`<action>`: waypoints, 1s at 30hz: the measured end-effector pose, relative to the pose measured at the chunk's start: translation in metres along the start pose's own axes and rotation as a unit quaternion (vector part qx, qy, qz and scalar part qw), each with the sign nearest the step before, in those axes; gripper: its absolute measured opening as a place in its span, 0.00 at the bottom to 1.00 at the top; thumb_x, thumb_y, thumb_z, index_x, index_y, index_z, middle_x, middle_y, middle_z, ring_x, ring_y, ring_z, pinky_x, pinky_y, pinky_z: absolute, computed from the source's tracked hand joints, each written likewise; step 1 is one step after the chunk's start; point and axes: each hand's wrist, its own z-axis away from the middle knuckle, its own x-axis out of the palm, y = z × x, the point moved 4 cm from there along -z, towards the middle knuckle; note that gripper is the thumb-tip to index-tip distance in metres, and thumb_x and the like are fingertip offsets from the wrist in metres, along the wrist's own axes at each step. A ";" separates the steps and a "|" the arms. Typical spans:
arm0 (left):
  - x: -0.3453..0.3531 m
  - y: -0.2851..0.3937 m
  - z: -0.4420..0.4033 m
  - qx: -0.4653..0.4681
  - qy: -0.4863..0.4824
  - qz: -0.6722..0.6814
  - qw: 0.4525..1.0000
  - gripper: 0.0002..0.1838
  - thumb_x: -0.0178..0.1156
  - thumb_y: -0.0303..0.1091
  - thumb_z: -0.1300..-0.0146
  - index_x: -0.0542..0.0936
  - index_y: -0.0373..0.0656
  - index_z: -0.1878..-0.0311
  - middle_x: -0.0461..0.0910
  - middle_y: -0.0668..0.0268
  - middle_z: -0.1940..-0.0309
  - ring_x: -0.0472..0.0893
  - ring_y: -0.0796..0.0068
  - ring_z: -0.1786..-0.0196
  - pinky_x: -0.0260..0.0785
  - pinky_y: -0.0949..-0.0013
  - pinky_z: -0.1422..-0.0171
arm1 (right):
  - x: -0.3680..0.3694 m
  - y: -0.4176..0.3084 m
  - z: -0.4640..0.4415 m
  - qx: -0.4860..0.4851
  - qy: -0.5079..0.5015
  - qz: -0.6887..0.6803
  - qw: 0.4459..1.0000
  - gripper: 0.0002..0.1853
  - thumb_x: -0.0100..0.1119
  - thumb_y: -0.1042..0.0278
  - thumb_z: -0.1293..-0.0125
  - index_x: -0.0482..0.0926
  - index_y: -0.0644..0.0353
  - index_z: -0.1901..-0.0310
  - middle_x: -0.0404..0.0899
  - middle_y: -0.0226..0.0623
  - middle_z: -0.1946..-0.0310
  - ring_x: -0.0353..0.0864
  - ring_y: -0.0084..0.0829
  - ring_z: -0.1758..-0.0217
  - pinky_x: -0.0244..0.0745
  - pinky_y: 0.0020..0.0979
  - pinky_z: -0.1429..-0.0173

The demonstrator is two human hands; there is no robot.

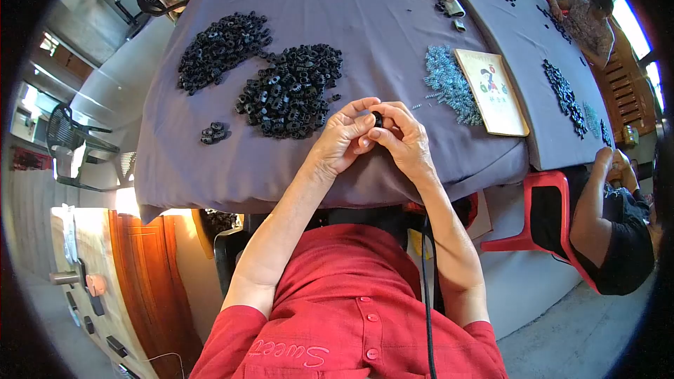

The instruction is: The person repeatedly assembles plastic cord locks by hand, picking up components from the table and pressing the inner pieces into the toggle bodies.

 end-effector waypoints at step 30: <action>0.013 -0.012 -0.005 -0.027 -0.001 -0.051 0.998 0.07 0.59 0.28 0.39 0.76 0.41 0.58 0.80 0.59 0.69 0.73 0.81 0.78 0.60 0.80 0.79 | -0.058 0.013 -0.003 -0.099 0.088 0.418 0.899 0.13 0.53 0.79 0.43 0.77 0.62 0.56 0.74 0.41 0.60 0.73 0.42 0.57 0.68 0.38 0.53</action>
